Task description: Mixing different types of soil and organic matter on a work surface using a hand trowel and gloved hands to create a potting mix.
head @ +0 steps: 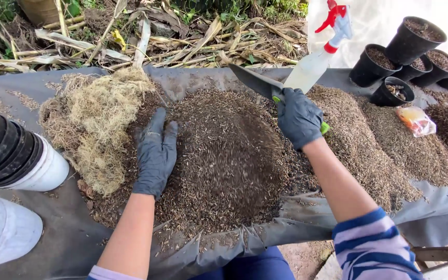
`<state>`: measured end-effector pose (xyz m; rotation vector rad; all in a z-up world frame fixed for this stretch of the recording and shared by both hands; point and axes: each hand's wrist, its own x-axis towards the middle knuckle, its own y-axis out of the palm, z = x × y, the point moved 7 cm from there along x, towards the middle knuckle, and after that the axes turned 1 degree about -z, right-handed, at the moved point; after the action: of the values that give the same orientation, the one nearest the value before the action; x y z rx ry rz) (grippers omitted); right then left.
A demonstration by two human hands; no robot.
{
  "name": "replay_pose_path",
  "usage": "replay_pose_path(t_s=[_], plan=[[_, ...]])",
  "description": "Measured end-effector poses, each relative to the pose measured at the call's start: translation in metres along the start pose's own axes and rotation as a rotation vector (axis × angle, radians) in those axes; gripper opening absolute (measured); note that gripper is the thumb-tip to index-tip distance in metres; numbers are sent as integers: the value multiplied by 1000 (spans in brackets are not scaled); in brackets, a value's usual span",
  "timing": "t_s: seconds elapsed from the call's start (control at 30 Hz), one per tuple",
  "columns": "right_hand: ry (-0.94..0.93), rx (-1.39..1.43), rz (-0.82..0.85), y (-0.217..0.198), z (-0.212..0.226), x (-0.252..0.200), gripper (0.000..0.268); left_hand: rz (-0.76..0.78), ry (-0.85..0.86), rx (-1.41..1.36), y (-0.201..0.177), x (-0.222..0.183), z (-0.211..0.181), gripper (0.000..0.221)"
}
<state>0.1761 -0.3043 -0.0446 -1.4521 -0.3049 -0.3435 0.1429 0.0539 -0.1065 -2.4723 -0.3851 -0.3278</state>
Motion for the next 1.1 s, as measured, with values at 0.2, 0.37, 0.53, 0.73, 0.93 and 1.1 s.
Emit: replay_pose_path(t_s=[0.2, 0.37, 0.53, 0.73, 0.93, 1.1], plan=[[-42, -12, 33, 80, -2, 49, 33, 73, -157, -87, -34, -16, -36, 59], [-29, 162, 229, 92, 13, 50, 41, 202, -600, -129, -52, -19, -85, 61], [-31, 184, 359, 83, 29, 36, 46, 56, -675, -112, -25, -2, -34, 72], [-74, 355, 219, -9, 56, 14, 30, 305, -458, -242, -42, -16, -61, 71], [-199, 385, -136, -68, 60, -6, 16, 296, -261, -67, -36, -12, -49, 64], [-50, 429, -65, -46, 20, -24, 26, 96, -114, 158, -2, -2, 19, 56]])
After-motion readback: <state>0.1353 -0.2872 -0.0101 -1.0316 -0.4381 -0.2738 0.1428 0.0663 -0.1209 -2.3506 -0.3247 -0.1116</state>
